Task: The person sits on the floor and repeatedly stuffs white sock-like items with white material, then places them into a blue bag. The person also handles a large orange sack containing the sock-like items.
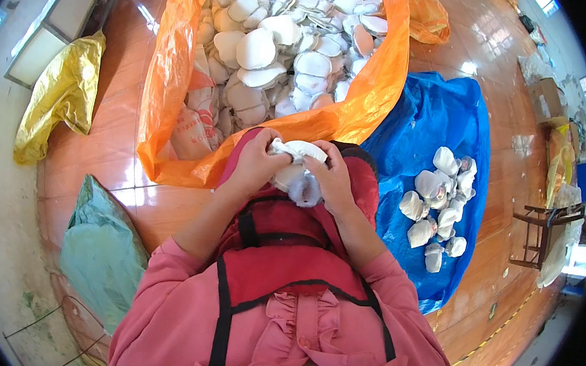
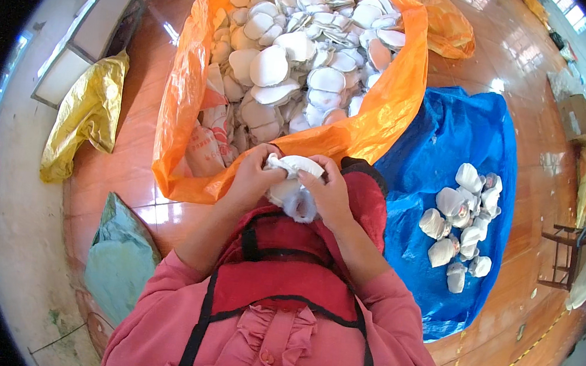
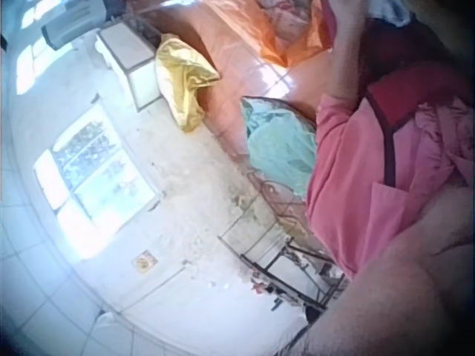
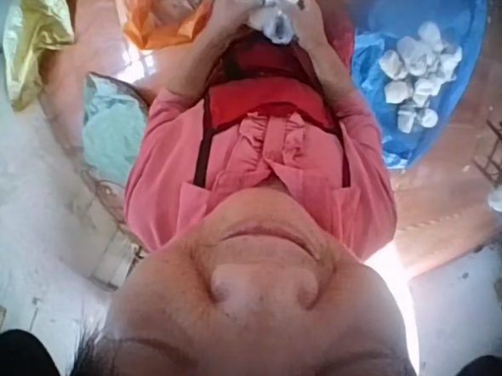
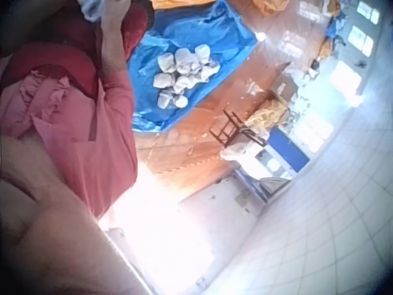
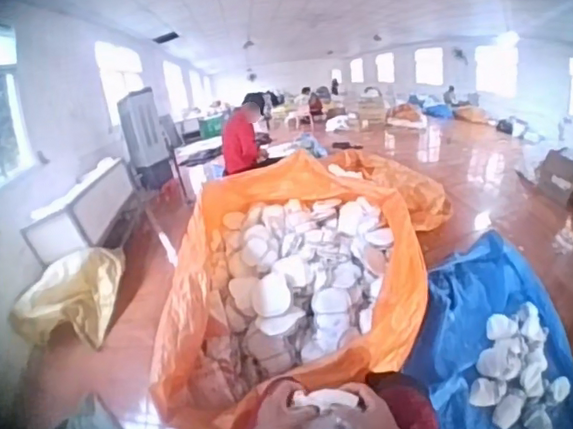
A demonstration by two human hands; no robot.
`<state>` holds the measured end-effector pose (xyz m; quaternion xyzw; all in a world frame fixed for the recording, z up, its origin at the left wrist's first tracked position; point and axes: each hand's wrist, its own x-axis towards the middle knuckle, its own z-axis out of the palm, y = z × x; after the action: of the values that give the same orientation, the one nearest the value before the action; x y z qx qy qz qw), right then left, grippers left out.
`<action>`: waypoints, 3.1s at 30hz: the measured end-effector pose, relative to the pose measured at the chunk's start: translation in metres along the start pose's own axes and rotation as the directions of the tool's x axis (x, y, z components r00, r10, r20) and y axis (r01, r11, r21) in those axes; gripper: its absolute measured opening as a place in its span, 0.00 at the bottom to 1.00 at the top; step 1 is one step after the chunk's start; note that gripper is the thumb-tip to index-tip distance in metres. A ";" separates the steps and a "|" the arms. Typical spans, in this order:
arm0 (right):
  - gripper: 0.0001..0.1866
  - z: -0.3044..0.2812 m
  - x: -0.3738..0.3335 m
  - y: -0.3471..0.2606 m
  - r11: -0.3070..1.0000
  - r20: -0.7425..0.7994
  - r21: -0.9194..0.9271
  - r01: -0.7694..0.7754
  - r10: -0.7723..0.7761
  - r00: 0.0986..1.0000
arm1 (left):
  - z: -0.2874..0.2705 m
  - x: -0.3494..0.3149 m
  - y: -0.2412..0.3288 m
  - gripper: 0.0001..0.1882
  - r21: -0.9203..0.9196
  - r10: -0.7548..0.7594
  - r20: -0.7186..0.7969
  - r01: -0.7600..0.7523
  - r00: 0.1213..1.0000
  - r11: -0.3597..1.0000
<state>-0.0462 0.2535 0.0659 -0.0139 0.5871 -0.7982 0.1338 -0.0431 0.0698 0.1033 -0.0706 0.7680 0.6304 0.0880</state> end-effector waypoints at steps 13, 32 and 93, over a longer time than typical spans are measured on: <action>0.19 -0.005 0.003 0.002 0.961 0.071 0.276 0.034 -0.055 0.996 | -0.010 -0.007 0.002 0.24 -0.572 0.121 0.465 0.193 0.877 0.797; 0.33 -0.008 0.002 -0.009 0.997 0.363 0.000 -0.080 0.075 0.929 | 0.011 -0.019 0.002 0.15 -0.243 -0.089 0.131 0.119 0.987 0.963; 0.26 -0.009 -0.004 0.011 0.874 -0.048 0.408 0.264 -0.268 0.962 | 0.030 -0.020 -0.006 0.27 -0.327 0.092 -0.154 -0.139 0.984 0.935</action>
<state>-0.0416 0.2599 0.0531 -0.0702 0.3979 -0.9144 0.0257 -0.0213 0.0975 0.0959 -0.0822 0.6563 0.7499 -0.0152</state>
